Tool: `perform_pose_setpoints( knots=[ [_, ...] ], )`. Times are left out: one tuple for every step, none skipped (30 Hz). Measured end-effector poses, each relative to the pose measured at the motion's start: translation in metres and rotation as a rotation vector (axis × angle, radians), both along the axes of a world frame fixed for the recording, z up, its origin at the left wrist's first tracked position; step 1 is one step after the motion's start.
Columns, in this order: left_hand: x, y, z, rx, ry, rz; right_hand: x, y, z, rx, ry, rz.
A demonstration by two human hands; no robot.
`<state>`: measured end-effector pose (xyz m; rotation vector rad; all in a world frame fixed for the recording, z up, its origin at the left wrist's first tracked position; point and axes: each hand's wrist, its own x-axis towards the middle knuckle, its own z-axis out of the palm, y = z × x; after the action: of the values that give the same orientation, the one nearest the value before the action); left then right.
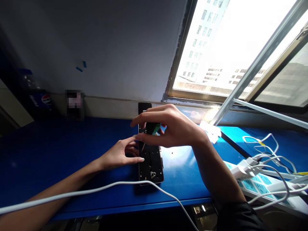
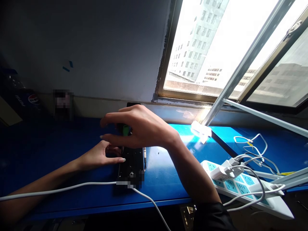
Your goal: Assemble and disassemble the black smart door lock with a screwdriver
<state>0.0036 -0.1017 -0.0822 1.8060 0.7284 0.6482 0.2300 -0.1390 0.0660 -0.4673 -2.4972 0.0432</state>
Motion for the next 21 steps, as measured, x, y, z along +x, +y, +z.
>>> perform_pose_setpoints(
  knots=[
    [0.0001,-0.0001,0.0,-0.003,-0.003,-0.001,0.0002,0.001,0.0,-0.011,0.005,0.0],
    [0.0001,-0.0002,0.0,-0.008,-0.006,-0.002,0.0005,0.0017,0.0001,-0.029,0.006,0.008],
    [0.0002,-0.0003,0.0002,-0.012,-0.007,-0.005,0.0008,0.0019,0.0002,-0.048,0.005,0.021],
    [0.0002,-0.0004,0.0004,-0.016,-0.005,-0.007,0.0012,0.0015,0.0004,-0.062,0.004,0.033],
    [0.0002,-0.0005,0.0007,-0.017,0.0,-0.008,0.0014,0.0005,0.0005,-0.07,0.004,0.043],
    [0.0003,-0.0005,0.001,-0.018,0.006,-0.006,0.0015,-0.0008,0.0007,-0.077,0.003,0.053],
    [0.0003,-0.0005,0.0012,-0.018,0.012,-0.002,0.0014,-0.0021,0.0008,-0.083,-0.002,0.063],
    [0.0003,-0.0004,0.0013,-0.017,0.014,0.003,0.0012,-0.0032,0.0009,-0.089,-0.009,0.066],
    [0.0003,-0.0003,0.0012,-0.017,0.015,0.007,0.0008,-0.0038,0.0011,-0.088,-0.009,0.064],
    [0.0003,-0.0002,0.0011,-0.017,0.015,0.007,0.0005,-0.0039,0.0011,-0.081,-0.006,0.056],
    [0.0003,0.0,0.0009,-0.015,0.011,0.004,0.0002,-0.0035,0.0012,-0.068,-0.002,0.045],
    [0.0003,0.0001,0.0008,-0.01,0.007,0.0,0.0002,-0.0027,0.0012,-0.055,0.002,0.032],
    [0.0003,0.0002,0.0007,-0.006,0.002,-0.005,0.0004,-0.0018,0.0013,-0.045,0.008,0.022],
    [0.0003,0.0003,0.0007,-0.005,-0.002,-0.009,0.0009,-0.0011,0.0014,-0.043,0.013,0.019],
    [0.0002,0.0003,0.0009,-0.005,-0.004,-0.014,0.0015,-0.0007,0.0016,-0.05,0.012,0.023],
    [0.0002,0.0002,0.0011,-0.007,-0.005,-0.016,0.0022,-0.0007,0.0018,-0.065,0.007,0.028],
    [0.0001,0.0001,0.0015,-0.009,-0.003,-0.016,0.0028,-0.0012,0.0019,-0.077,0.006,0.035],
    [0.0,0.0,0.0018,-0.012,0.002,-0.016,0.0032,-0.0019,0.002,-0.084,0.006,0.044],
    [0.0,-0.0002,0.0021,-0.013,0.007,-0.013,0.0034,-0.0026,0.002,-0.086,0.003,0.052],
    [0.0,-0.0003,0.0022,-0.012,0.011,-0.01,0.0033,-0.0031,0.002,-0.081,-0.003,0.054],
    [0.0,-0.0003,0.0021,-0.011,0.014,-0.007,0.0029,-0.0031,0.0018,-0.066,-0.003,0.049]
  ],
)
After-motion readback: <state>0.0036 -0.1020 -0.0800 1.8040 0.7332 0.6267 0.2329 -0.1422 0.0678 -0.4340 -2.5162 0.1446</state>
